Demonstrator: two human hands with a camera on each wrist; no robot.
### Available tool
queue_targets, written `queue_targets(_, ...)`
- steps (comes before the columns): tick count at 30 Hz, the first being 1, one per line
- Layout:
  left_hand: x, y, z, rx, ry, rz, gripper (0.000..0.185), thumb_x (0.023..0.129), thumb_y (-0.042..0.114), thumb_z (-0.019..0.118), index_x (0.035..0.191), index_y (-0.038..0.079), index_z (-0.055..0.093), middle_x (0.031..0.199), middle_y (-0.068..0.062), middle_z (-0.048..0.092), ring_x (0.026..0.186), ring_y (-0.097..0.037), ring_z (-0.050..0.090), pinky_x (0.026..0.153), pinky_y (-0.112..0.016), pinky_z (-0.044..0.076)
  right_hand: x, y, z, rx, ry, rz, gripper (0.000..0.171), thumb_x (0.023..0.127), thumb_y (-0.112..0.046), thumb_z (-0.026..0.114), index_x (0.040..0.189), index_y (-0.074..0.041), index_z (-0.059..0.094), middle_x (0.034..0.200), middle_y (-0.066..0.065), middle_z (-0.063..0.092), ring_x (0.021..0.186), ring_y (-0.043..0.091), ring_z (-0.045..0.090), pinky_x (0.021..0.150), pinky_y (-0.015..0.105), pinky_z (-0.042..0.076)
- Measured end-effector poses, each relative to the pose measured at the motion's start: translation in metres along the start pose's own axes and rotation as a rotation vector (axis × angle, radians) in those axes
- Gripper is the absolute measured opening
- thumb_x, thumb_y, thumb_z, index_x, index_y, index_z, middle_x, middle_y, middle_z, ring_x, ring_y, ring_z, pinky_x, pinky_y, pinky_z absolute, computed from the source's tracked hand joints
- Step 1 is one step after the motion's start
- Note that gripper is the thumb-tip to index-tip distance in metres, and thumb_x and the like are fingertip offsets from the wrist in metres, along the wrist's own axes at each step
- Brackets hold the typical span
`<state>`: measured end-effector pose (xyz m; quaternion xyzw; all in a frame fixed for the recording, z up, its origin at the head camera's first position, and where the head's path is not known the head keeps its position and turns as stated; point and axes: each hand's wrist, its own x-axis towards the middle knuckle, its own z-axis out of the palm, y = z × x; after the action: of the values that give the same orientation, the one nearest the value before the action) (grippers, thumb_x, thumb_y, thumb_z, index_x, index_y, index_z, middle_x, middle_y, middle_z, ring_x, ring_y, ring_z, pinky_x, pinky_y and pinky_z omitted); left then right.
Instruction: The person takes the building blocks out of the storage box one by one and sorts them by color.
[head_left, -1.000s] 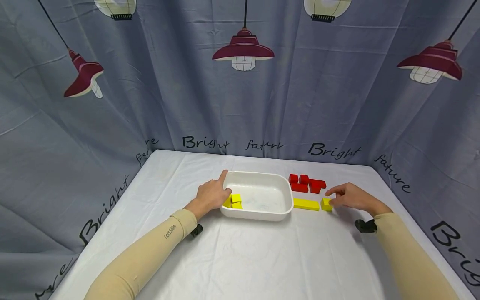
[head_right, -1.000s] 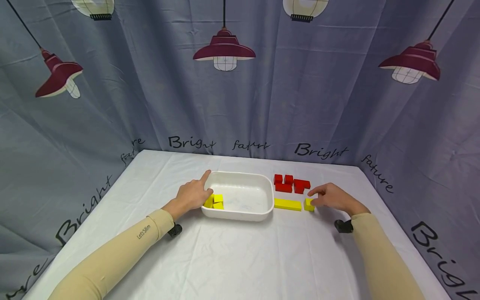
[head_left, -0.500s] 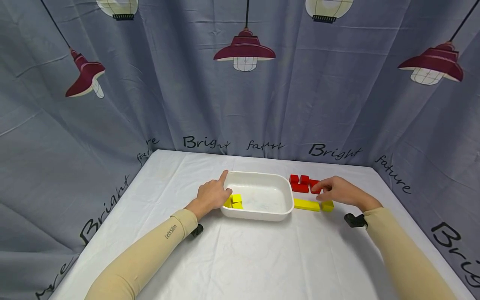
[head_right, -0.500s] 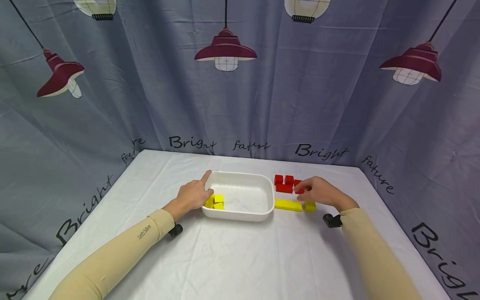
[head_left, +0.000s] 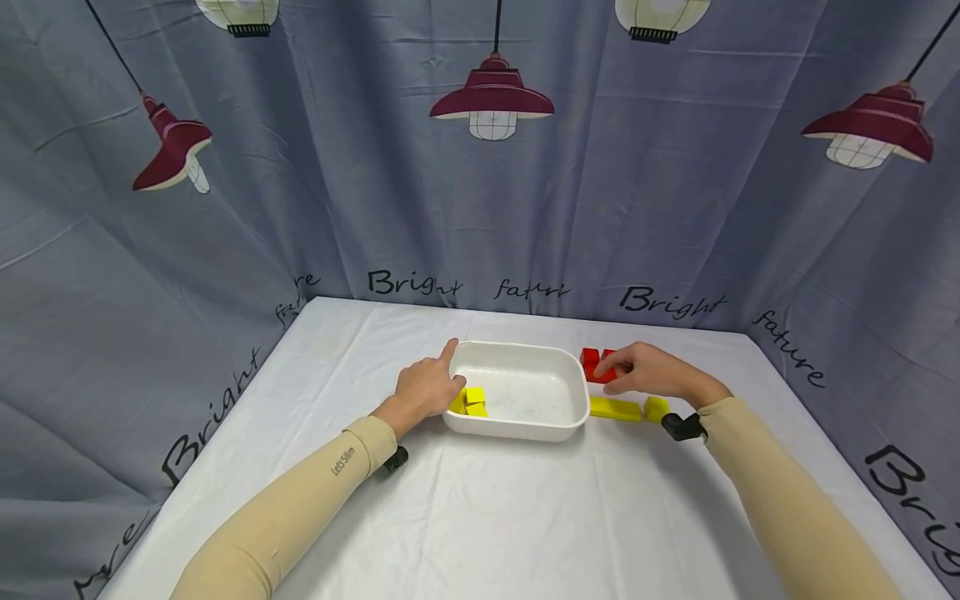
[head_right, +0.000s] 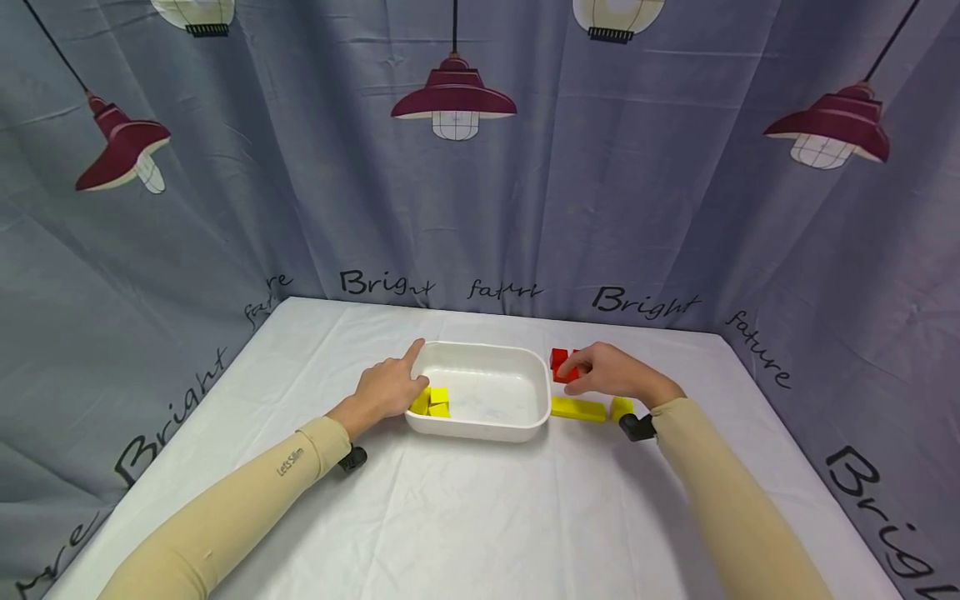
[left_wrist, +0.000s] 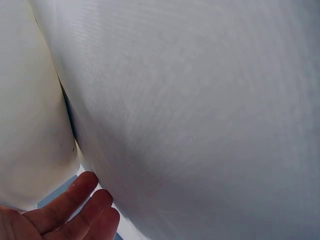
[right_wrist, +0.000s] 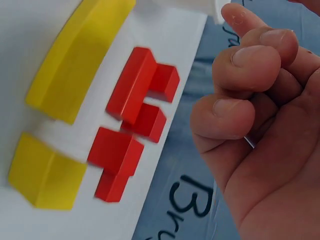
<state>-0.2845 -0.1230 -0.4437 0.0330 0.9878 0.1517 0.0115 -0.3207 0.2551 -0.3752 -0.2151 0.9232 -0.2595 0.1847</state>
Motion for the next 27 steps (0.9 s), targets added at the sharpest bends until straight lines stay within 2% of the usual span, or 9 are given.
queue_targets(9, 0.0, 0.001, -0.002, 0.001, -0.007, -0.008, 0.073, 0.097, 0.042, 0.048, 0.161, 0.023, 0.02, 0.098, -0.013, 0.07, 0.074, -0.024, 0.059, 0.068, -0.042, 0.05, 0.02, -0.019, 0.006, 0.017, -0.068, -0.067, 0.031, 0.086, -0.021, 0.078, 0.112, -0.006, 0.074, 0.067, 0.0, 0.047, 0.068, 0.017, 0.047, 0.064, 0.028, 0.038)
queue_targets(12, 0.0, 0.001, -0.001, 0.002, -0.007, -0.011, 0.073, 0.097, 0.042, 0.047, 0.162, 0.023, 0.02, 0.097, -0.012, 0.07, 0.074, -0.024, 0.059, 0.068, -0.042, 0.05, 0.026, -0.027, 0.007, 0.02, -0.089, -0.076, 0.032, 0.085, -0.022, 0.079, 0.113, -0.007, 0.073, 0.068, 0.0, 0.048, 0.062, 0.015, 0.046, 0.056, 0.027, 0.037)
queue_targets(15, 0.0, 0.0, -0.001, 0.004, -0.003, -0.008, 0.073, 0.097, 0.043, 0.048, 0.162, 0.022, 0.02, 0.097, -0.012, 0.07, 0.074, -0.024, 0.059, 0.067, -0.041, 0.05, 0.033, -0.036, 0.009, 0.007, -0.108, -0.075, 0.033, 0.085, -0.024, 0.079, 0.114, -0.01, 0.073, 0.068, 0.0, 0.047, 0.059, 0.015, 0.042, 0.054, 0.027, 0.035)
queue_targets(21, -0.001, 0.001, -0.002, -0.002, -0.004, -0.004, 0.074, 0.096, 0.043, 0.048, 0.162, 0.022, 0.02, 0.097, -0.012, 0.07, 0.076, -0.024, 0.061, 0.066, -0.041, 0.05, 0.048, -0.05, 0.017, -0.002, -0.141, -0.086, 0.031, 0.085, -0.023, 0.079, 0.115, -0.014, 0.074, 0.07, 0.002, 0.048, 0.069, 0.018, 0.047, 0.07, 0.034, 0.04)
queue_targets(27, 0.0, 0.001, -0.001, -0.007, -0.002, -0.004, 0.075, 0.096, 0.042, 0.049, 0.162, 0.022, 0.02, 0.107, -0.014, 0.072, 0.081, -0.024, 0.063, 0.071, -0.044, 0.052, 0.064, -0.06, 0.023, -0.006, -0.179, -0.112, 0.036, 0.083, -0.024, 0.081, 0.117, -0.015, 0.074, 0.073, 0.002, 0.051, 0.072, 0.017, 0.049, 0.071, 0.032, 0.041)
